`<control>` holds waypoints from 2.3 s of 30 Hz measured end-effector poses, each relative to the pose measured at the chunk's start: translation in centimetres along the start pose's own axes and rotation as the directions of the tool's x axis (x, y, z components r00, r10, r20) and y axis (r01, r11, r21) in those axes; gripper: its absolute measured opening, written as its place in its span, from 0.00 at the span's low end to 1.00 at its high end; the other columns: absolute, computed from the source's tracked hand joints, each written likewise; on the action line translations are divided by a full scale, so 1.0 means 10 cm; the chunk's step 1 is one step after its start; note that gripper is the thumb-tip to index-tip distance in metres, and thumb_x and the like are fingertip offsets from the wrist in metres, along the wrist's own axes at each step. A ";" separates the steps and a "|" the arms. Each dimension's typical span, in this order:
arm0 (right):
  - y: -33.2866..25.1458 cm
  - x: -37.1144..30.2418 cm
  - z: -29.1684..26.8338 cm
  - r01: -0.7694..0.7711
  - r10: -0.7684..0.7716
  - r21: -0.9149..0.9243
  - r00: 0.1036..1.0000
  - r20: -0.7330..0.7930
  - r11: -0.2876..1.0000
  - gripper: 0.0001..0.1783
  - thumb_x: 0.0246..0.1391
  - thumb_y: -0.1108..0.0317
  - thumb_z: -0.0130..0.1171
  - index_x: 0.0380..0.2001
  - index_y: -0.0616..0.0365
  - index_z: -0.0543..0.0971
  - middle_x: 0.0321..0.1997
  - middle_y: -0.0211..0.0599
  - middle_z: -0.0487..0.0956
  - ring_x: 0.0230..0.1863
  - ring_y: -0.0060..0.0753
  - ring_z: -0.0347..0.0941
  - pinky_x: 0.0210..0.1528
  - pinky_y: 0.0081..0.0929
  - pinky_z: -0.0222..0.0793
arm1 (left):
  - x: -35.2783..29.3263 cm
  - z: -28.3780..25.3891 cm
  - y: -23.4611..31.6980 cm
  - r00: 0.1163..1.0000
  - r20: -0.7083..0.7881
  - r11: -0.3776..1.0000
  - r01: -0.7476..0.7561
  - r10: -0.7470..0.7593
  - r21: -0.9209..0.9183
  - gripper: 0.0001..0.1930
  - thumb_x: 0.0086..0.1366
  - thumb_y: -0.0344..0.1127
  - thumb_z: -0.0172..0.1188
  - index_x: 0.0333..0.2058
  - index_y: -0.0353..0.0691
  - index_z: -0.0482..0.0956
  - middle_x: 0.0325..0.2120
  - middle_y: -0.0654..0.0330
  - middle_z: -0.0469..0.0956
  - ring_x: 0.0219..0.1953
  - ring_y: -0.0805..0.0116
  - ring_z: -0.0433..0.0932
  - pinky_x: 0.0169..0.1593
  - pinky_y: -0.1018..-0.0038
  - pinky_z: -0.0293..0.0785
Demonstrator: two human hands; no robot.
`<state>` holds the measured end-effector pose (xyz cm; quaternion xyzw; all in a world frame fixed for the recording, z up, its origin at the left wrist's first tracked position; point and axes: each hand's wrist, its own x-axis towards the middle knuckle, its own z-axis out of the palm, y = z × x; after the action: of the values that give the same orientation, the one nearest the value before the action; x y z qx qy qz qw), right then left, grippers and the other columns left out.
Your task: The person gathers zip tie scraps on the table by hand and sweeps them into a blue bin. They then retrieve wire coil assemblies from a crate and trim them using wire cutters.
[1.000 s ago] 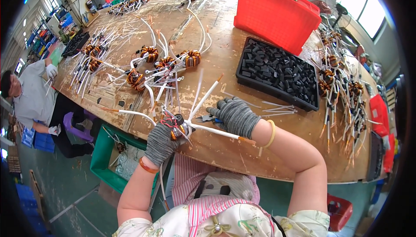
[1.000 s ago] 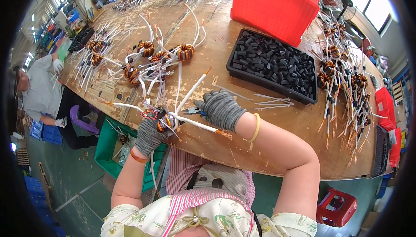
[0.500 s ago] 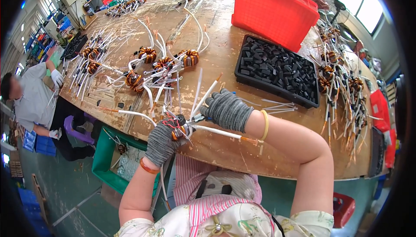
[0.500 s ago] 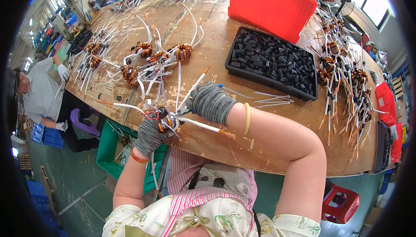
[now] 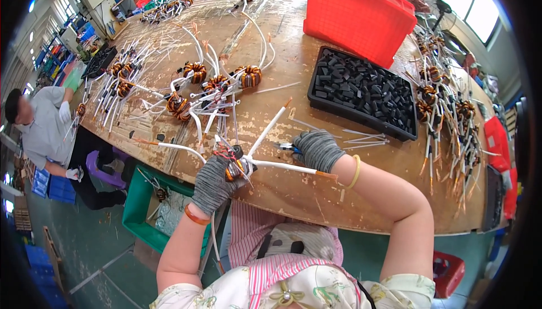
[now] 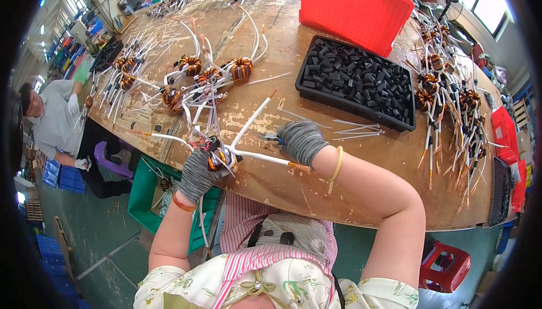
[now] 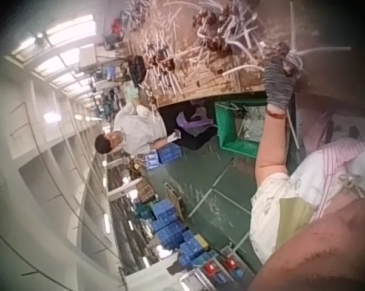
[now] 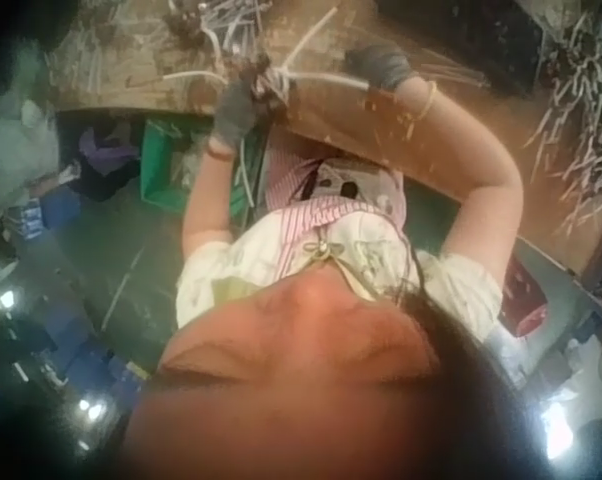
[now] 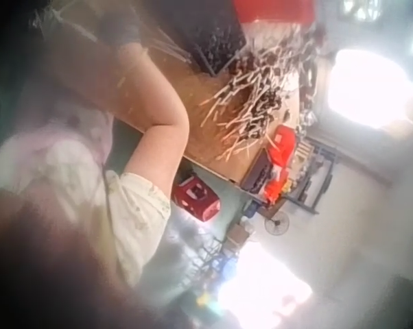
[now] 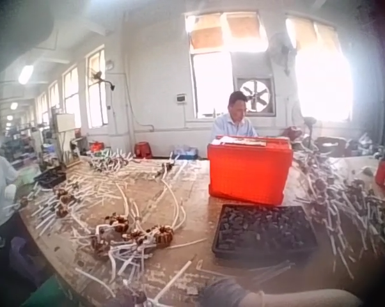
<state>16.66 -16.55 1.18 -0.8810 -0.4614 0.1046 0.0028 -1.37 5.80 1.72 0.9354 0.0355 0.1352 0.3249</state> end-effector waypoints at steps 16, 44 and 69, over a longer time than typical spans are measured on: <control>-0.59 -0.11 0.17 0.147 -0.115 0.199 0.980 -0.163 0.969 0.52 0.42 0.40 0.65 0.62 0.65 0.61 0.57 0.52 0.71 0.60 0.52 0.66 0.63 0.40 0.58 | 0.00 0.02 0.01 1.000 -0.005 0.999 0.024 -0.024 -0.046 0.34 0.43 0.36 0.74 0.52 0.41 0.74 0.45 0.53 0.77 0.48 0.54 0.76 0.52 0.65 0.72; -0.91 0.64 0.50 0.106 -0.052 0.749 0.982 -0.184 -0.654 0.31 0.56 0.61 0.62 0.57 0.66 0.66 0.43 0.38 0.78 0.43 0.31 0.76 0.50 0.32 0.74 | -0.28 0.26 -0.07 0.967 -0.243 0.987 -0.041 0.078 0.154 0.29 0.45 0.39 0.73 0.47 0.40 0.75 0.36 0.51 0.76 0.39 0.51 0.76 0.45 0.63 0.74; -1.00 0.81 0.26 0.150 0.222 0.432 0.968 0.120 -0.889 0.21 0.59 0.49 0.57 0.19 0.45 0.65 0.14 0.22 0.59 0.16 0.26 0.57 0.29 0.32 0.65 | -0.49 0.28 -0.23 0.964 -0.230 0.951 -0.060 0.134 0.304 0.49 0.39 0.49 0.74 0.58 0.31 0.61 0.49 0.46 0.69 0.51 0.47 0.69 0.58 0.56 0.61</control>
<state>12.51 -4.41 -1.84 -0.2349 0.0757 0.3849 0.8893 -5.26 5.20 -2.98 0.9496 0.0493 0.2603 0.1679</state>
